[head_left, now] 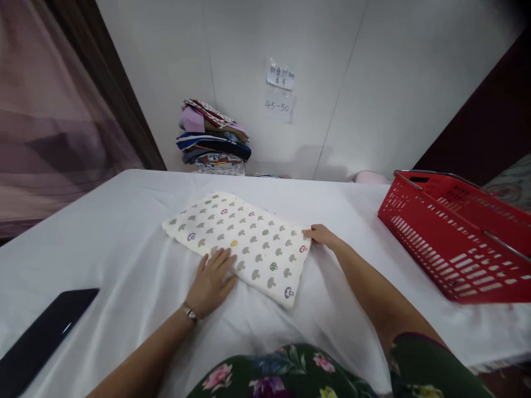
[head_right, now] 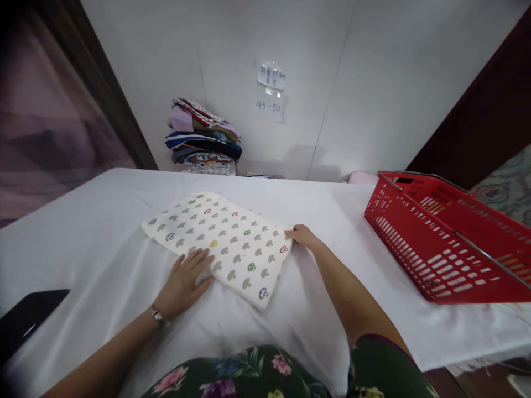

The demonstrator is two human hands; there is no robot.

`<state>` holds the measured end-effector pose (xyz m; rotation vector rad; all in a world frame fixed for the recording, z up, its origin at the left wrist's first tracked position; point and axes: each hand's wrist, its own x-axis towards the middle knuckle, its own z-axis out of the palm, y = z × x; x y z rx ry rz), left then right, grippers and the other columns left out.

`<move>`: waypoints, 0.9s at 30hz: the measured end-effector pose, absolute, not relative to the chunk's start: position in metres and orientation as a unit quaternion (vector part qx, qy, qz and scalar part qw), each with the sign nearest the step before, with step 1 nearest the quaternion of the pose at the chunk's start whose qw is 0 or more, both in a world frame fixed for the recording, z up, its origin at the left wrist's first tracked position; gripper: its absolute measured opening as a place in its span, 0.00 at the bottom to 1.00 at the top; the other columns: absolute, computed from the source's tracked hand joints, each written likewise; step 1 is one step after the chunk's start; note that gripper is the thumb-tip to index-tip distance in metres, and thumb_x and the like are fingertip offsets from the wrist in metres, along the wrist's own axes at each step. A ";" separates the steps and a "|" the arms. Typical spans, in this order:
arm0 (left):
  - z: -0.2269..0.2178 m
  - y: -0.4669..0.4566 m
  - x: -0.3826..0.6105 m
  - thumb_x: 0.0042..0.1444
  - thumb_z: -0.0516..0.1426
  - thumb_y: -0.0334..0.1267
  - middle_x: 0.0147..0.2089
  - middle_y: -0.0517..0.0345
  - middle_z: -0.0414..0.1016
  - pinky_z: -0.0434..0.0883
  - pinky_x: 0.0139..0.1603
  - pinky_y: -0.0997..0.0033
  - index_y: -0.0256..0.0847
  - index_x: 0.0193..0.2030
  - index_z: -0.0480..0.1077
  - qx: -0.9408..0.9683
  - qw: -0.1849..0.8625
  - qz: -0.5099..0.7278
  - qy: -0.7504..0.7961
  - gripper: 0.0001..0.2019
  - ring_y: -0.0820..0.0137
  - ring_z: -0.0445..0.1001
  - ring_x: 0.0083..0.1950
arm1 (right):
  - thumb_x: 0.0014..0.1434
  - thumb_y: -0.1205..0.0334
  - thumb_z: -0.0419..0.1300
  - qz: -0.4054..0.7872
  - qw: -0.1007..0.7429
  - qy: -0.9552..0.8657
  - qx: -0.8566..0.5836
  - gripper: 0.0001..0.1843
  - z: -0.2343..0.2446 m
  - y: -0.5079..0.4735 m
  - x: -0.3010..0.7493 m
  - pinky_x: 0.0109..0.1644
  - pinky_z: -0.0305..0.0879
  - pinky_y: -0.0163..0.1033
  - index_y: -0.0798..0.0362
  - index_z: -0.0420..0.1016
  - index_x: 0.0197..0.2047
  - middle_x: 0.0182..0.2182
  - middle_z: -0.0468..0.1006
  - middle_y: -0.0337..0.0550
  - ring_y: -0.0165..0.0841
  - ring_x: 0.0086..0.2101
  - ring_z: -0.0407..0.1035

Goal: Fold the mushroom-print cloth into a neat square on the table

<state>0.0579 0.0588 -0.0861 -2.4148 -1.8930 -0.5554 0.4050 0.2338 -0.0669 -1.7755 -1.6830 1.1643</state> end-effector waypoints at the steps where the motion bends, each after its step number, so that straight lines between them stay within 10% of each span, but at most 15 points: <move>1: -0.084 0.055 0.066 0.53 0.51 0.43 0.62 0.51 0.61 0.50 0.64 0.45 0.47 0.57 0.64 -0.788 0.008 -0.171 -0.592 0.23 0.55 0.55 0.65 | 0.42 0.56 0.64 0.426 0.213 -0.603 -0.639 0.13 -0.066 0.236 0.404 0.25 0.54 0.31 0.58 0.73 0.24 0.19 0.71 0.37 0.26 0.23 0.61; 18: -0.065 0.055 0.169 0.53 0.52 0.32 0.53 0.55 0.71 0.62 0.55 0.59 0.45 0.53 0.66 -0.884 -0.087 -0.162 -0.429 0.19 0.64 0.66 0.54 | 0.44 0.63 0.64 0.563 0.349 -0.467 -0.586 0.12 -0.063 0.236 0.409 0.26 0.66 0.35 0.55 0.67 0.32 0.23 0.74 0.40 0.30 0.24 0.68; 27: -0.049 0.053 0.180 0.50 0.57 0.47 0.52 0.54 0.71 0.62 0.52 0.58 0.46 0.49 0.68 -0.885 -0.172 -0.143 -0.409 0.19 0.60 0.66 0.53 | 0.57 0.55 0.56 0.653 0.346 -0.421 -0.525 0.11 -0.067 0.215 0.422 0.31 0.69 0.36 0.55 0.68 0.36 0.26 0.76 0.44 0.30 0.25 0.70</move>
